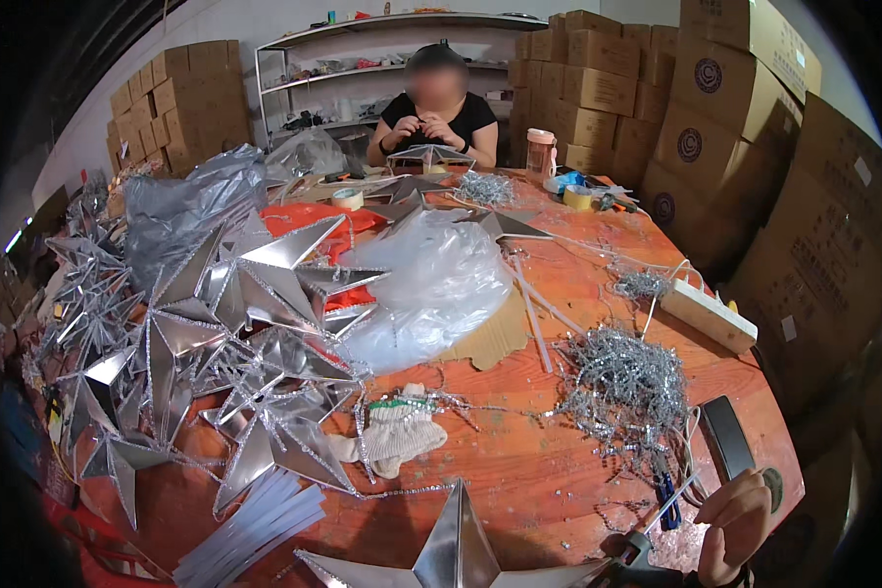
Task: Assembling and gluing large metallic star decorations using a hot glue gun.
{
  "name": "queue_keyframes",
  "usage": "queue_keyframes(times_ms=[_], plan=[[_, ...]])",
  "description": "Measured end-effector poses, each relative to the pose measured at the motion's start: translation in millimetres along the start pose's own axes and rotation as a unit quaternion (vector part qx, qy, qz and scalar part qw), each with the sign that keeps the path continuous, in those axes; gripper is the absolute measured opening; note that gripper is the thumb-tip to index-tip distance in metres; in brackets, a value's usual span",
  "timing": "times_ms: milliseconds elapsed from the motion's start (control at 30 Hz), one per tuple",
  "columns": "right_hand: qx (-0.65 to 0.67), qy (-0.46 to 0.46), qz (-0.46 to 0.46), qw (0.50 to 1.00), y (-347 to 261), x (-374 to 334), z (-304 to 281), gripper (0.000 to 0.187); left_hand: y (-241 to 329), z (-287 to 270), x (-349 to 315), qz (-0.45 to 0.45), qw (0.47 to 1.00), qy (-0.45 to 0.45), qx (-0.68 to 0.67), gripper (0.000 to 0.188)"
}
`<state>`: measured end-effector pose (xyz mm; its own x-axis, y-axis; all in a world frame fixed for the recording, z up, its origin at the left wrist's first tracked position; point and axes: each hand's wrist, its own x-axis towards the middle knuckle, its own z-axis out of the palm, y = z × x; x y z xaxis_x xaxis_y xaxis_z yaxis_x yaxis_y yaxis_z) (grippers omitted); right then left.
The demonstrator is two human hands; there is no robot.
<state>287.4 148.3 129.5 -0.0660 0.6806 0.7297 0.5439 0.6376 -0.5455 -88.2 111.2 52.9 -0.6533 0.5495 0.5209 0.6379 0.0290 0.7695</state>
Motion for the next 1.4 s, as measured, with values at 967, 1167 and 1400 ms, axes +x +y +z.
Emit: queue_keyframes(times_ms=[967, 1167, 1400], plan=[[0.031, -0.014, -0.005, 0.999, 5, 0, 2, 0.012, -2, 1, 0, -0.017, 1.0, -0.003, -0.022, 0.031], [0.028, -0.018, -0.005, 0.999, 1, 4, 3, 0.013, 0, 0, 1, 0.004, 1.0, -0.004, -0.002, 0.036], [0.021, -0.012, 0.021, 0.999, -4, 3, 5, 0.013, 3, 0, 2, -0.003, 1.0, 0.0, 0.016, 0.041]])
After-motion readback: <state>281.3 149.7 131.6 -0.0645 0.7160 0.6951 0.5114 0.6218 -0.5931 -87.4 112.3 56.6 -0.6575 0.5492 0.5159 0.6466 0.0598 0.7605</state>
